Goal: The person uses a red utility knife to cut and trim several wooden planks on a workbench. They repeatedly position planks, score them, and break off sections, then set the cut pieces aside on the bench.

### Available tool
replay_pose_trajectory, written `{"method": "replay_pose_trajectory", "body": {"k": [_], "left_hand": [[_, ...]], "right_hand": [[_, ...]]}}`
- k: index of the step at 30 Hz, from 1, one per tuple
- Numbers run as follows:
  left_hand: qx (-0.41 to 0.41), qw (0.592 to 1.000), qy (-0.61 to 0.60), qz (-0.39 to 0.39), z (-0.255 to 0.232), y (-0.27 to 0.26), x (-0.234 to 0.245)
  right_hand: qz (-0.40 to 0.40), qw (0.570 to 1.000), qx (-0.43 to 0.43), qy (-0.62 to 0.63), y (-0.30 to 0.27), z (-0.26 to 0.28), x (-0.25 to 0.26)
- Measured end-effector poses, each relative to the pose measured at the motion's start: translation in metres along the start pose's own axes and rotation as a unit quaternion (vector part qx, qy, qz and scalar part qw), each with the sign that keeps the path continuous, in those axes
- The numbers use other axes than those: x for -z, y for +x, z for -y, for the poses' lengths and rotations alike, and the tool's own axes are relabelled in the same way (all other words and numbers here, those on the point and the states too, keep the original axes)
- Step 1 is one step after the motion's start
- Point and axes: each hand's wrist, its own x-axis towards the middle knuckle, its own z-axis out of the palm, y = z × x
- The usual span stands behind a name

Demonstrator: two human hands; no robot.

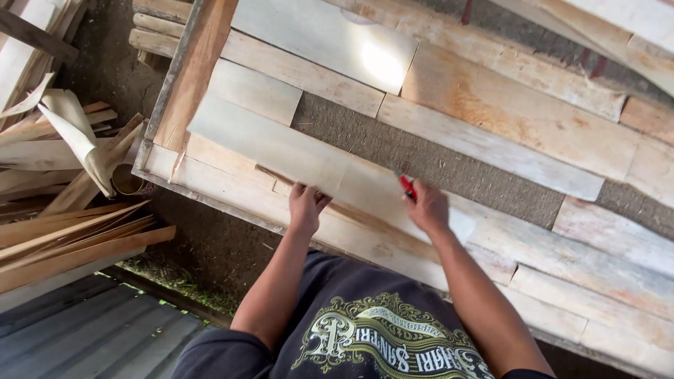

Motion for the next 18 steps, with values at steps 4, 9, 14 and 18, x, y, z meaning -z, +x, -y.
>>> {"method": "replay_pose_trajectory", "body": {"k": [4,9,14,18], "left_hand": [[0.017,0.998,0.005,0.068,-0.025,-0.014,-0.058],[0.027,0.992,-0.030,0.117,-0.012,-0.015,-0.124],[0.054,0.991,-0.043,0.112,0.044,-0.004,-0.149],[0.090,0.991,-0.032,0.099,0.082,-0.017,-0.169]], "right_hand": [[-0.114,0.991,-0.049,-0.054,0.000,0.006,0.034],[-0.305,0.945,-0.116,0.026,-0.012,-0.029,0.020],[-0.296,0.847,-0.275,0.346,-0.032,-0.059,0.003],[-0.281,0.615,-0.354,0.646,-0.040,-0.073,0.009]]}}
